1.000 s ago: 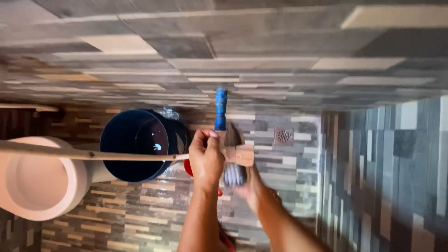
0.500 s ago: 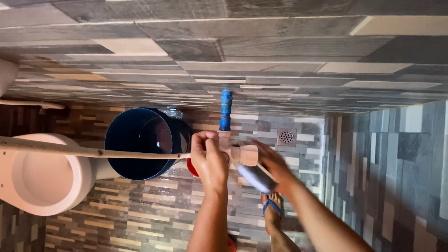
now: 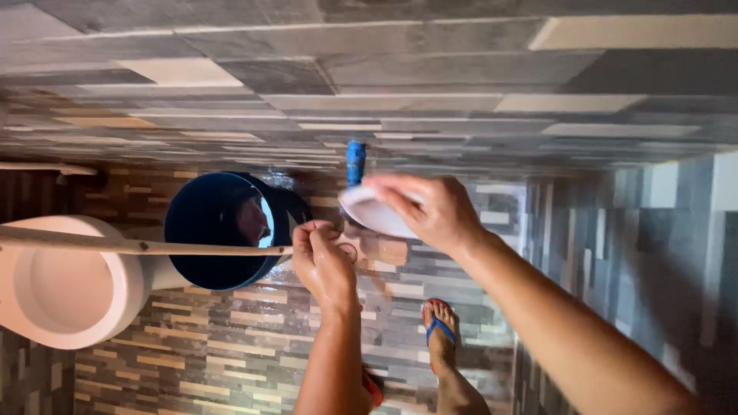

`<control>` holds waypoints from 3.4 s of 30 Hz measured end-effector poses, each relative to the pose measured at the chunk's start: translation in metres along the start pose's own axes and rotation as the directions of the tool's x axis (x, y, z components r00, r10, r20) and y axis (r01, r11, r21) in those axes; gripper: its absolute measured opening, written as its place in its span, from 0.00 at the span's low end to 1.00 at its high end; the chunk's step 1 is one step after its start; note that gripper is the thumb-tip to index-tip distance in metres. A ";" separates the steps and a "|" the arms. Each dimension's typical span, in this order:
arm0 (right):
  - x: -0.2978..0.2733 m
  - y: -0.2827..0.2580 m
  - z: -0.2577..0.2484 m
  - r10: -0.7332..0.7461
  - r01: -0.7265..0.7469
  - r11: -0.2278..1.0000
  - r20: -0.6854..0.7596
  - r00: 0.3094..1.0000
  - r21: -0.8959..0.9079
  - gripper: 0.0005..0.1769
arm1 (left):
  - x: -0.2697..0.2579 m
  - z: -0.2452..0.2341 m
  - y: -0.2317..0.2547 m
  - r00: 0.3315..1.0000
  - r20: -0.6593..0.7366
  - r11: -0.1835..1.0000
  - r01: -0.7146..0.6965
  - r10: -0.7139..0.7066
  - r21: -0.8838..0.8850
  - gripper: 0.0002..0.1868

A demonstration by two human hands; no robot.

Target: Cleaning a bathroom, including scrubbing the toilet and walls using water and a brush.

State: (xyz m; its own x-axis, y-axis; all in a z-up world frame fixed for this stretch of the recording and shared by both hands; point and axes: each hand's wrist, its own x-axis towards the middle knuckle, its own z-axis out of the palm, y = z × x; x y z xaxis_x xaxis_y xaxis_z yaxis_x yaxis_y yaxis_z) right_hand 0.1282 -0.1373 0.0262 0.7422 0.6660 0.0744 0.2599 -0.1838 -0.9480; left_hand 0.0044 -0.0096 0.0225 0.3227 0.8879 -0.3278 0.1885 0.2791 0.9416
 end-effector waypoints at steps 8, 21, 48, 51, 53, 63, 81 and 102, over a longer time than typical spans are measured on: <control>0.011 0.013 -0.010 -0.051 0.039 0.998 0.241 0.969 0.051 0.13 | 0.003 -0.003 -0.016 1.000 0.010 0.996 0.020 -0.019 -0.093 0.06; 0.015 -0.015 0.002 0.275 -0.266 0.961 0.152 0.949 -0.074 0.15 | 0.004 -0.002 -0.026 0.991 -0.113 0.994 -0.075 0.065 -0.085 0.05; 0.039 -0.034 -0.018 0.187 -0.064 0.947 0.380 0.906 -0.314 0.15 | 0.004 0.001 -0.016 0.990 -0.113 0.996 -0.083 0.085 0.022 0.06; 0.036 0.003 -0.022 0.088 0.000 0.981 0.445 0.891 -0.194 0.15 | 0.005 -0.003 -0.022 0.977 -0.114 0.978 -0.168 0.182 0.123 0.07; 0.037 -0.013 -0.035 0.205 -0.082 0.958 0.452 0.868 -0.276 0.14 | 0.003 -0.003 -0.017 0.971 -0.116 0.969 -0.188 0.208 0.161 0.07; 0.036 -0.008 -0.038 0.303 -0.144 0.923 0.441 0.845 -0.358 0.15 | -0.001 0.000 -0.012 0.982 -0.144 0.986 -0.103 0.122 0.130 0.08; -0.095 -0.087 0.053 0.461 -0.428 0.885 -0.463 0.757 0.182 0.16 | 0.021 -0.006 -0.040 0.995 0.095 0.970 0.058 -0.037 -0.237 0.11; -0.130 -0.060 0.185 0.381 -0.003 0.907 -0.820 0.427 0.420 0.45 | 0.047 -0.017 -0.044 0.901 0.411 0.886 -0.300 0.141 0.353 0.23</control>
State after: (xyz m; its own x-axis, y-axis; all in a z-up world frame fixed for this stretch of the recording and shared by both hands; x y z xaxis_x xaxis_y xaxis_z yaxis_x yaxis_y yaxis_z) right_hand -0.0982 -0.0787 0.0163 0.9226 -0.3784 -0.0755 -0.0256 0.1351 -0.9905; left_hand -0.0045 0.0265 -0.0328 0.6986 0.6887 -0.1942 0.3978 -0.1482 0.9054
